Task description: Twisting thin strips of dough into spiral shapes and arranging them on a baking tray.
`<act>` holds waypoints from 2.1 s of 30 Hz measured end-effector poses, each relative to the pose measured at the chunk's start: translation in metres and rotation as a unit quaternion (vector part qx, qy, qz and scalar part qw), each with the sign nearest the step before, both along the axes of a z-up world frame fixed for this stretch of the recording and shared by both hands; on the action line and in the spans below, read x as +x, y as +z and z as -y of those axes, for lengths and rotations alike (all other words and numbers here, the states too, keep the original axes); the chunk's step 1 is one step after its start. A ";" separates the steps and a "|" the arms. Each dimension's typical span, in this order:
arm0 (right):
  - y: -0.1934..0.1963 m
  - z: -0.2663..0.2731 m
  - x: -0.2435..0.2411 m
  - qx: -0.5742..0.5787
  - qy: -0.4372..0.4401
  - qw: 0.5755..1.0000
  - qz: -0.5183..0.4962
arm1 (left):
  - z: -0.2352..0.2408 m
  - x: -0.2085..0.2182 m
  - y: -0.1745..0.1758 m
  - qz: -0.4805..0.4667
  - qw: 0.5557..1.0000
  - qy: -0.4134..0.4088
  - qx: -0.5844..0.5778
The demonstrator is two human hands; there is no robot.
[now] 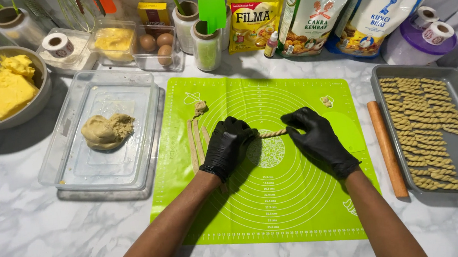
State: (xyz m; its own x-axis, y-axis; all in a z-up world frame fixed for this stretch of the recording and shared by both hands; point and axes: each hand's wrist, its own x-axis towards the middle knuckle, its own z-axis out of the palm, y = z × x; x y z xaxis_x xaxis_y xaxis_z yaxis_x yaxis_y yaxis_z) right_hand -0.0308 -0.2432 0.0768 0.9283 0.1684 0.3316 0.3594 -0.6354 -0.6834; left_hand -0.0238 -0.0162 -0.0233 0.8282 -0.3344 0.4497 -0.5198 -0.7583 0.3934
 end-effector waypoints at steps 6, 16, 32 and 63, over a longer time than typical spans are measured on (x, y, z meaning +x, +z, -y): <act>0.000 0.020 -0.010 0.069 0.047 0.993 -0.083 | 0.002 0.002 -0.003 0.024 1.000 0.000 -0.015; -0.035 0.016 -0.012 -0.036 -0.026 0.999 0.032 | 0.008 0.015 -0.054 -0.092 0.994 0.054 0.029; -0.031 0.017 -0.015 -0.113 0.011 0.984 0.136 | 0.000 0.014 -0.051 -0.039 0.997 0.039 0.058; -0.026 0.117 0.000 -0.224 -0.280 0.914 -0.191 | 0.075 0.025 -0.006 0.030 0.996 -0.057 0.068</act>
State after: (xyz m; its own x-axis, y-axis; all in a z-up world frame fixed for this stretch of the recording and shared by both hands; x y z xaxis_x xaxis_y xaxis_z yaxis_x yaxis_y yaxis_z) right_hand -0.0307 -0.3605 0.0503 0.9443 -0.3284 -0.0205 -0.3177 -0.8938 -0.3165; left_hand 0.0009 -0.0916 -0.0292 0.7548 -0.4858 0.4409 -0.6246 -0.7376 0.2566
